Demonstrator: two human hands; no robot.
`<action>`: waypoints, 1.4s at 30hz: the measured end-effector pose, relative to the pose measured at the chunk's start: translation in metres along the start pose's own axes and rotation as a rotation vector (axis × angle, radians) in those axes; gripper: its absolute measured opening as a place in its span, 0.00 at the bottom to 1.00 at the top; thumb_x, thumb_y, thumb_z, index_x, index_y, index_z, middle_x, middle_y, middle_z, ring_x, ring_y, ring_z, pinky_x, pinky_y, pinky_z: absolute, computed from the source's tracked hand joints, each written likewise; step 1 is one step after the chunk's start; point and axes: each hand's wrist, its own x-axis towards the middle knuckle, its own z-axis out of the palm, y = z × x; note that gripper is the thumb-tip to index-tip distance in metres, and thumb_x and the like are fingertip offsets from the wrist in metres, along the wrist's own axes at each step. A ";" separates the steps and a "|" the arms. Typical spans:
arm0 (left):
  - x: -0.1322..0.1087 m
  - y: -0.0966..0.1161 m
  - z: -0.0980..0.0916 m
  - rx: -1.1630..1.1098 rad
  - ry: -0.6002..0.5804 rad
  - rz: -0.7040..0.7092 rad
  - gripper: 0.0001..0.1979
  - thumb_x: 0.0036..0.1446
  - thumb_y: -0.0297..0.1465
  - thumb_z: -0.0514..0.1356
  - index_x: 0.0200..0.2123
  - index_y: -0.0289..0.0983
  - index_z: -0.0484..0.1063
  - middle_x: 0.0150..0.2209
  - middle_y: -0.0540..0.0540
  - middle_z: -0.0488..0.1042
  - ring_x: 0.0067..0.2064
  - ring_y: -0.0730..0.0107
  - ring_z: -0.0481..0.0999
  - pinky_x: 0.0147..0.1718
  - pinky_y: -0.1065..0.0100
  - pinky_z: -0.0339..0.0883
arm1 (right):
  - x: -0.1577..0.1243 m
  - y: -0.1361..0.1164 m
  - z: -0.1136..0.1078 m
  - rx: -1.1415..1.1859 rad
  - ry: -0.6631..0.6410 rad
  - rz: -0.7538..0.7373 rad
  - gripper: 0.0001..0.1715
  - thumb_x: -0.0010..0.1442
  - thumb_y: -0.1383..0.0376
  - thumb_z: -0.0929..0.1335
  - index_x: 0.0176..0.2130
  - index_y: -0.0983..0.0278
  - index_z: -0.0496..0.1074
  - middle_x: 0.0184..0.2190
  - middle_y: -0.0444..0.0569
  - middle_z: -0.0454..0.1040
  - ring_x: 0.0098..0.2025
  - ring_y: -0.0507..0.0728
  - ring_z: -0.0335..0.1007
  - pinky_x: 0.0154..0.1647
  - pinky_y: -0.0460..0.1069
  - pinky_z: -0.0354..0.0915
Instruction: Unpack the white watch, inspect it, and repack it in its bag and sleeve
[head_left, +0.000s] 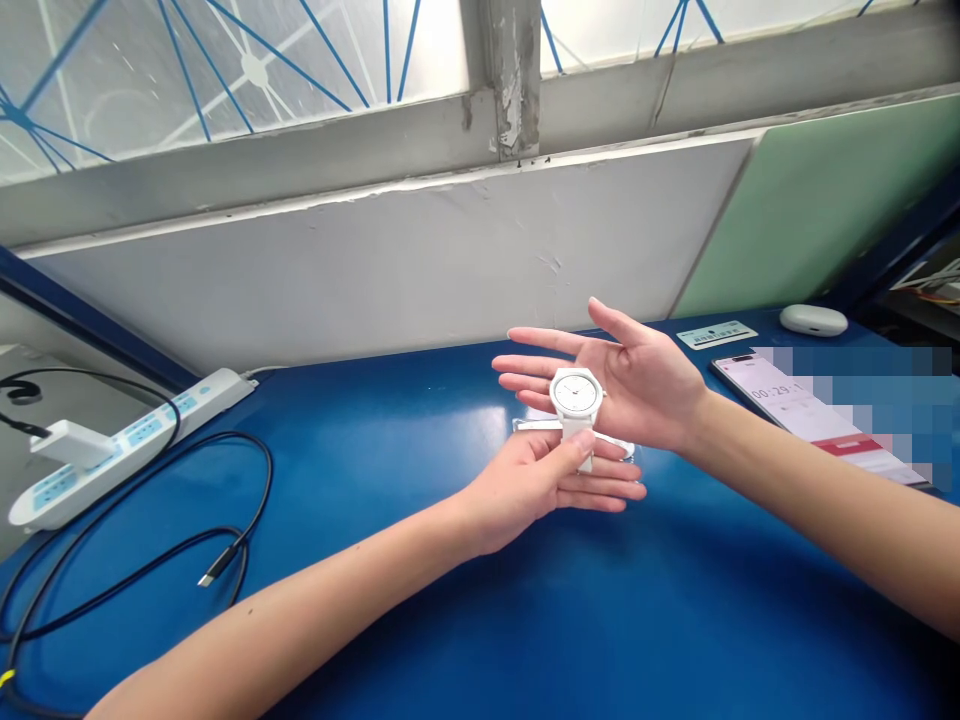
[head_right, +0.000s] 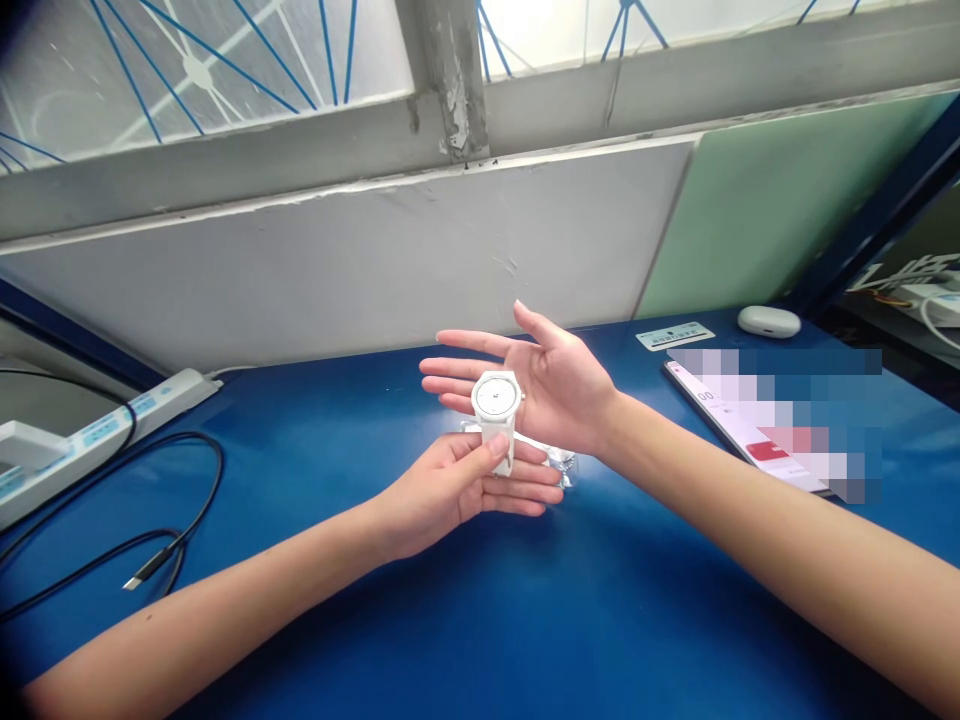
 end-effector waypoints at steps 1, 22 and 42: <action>0.000 0.000 0.000 -0.007 -0.005 0.000 0.25 0.59 0.47 0.66 0.44 0.28 0.78 0.47 0.29 0.80 0.48 0.48 0.82 0.50 0.54 0.73 | 0.000 0.000 0.000 -0.025 -0.003 -0.007 0.37 0.66 0.43 0.56 0.58 0.65 0.69 0.57 0.60 0.75 0.59 0.65 0.72 0.63 0.63 0.62; -0.001 0.022 -0.007 0.123 0.060 0.102 0.18 0.65 0.42 0.61 0.45 0.31 0.75 0.45 0.34 0.81 0.47 0.55 0.82 0.50 0.57 0.73 | -0.005 -0.013 -0.006 -0.238 0.189 -0.192 0.22 0.66 0.52 0.63 0.52 0.60 0.74 0.54 0.56 0.78 0.60 0.67 0.70 0.64 0.66 0.61; 0.005 -0.001 -0.025 1.661 0.162 0.667 0.15 0.69 0.31 0.50 0.49 0.36 0.75 0.47 0.37 0.80 0.50 0.53 0.78 0.52 0.53 0.67 | -0.074 0.038 -0.044 -1.193 0.279 -0.572 0.16 0.61 0.59 0.72 0.50 0.54 0.79 0.50 0.51 0.80 0.51 0.65 0.76 0.50 0.60 0.75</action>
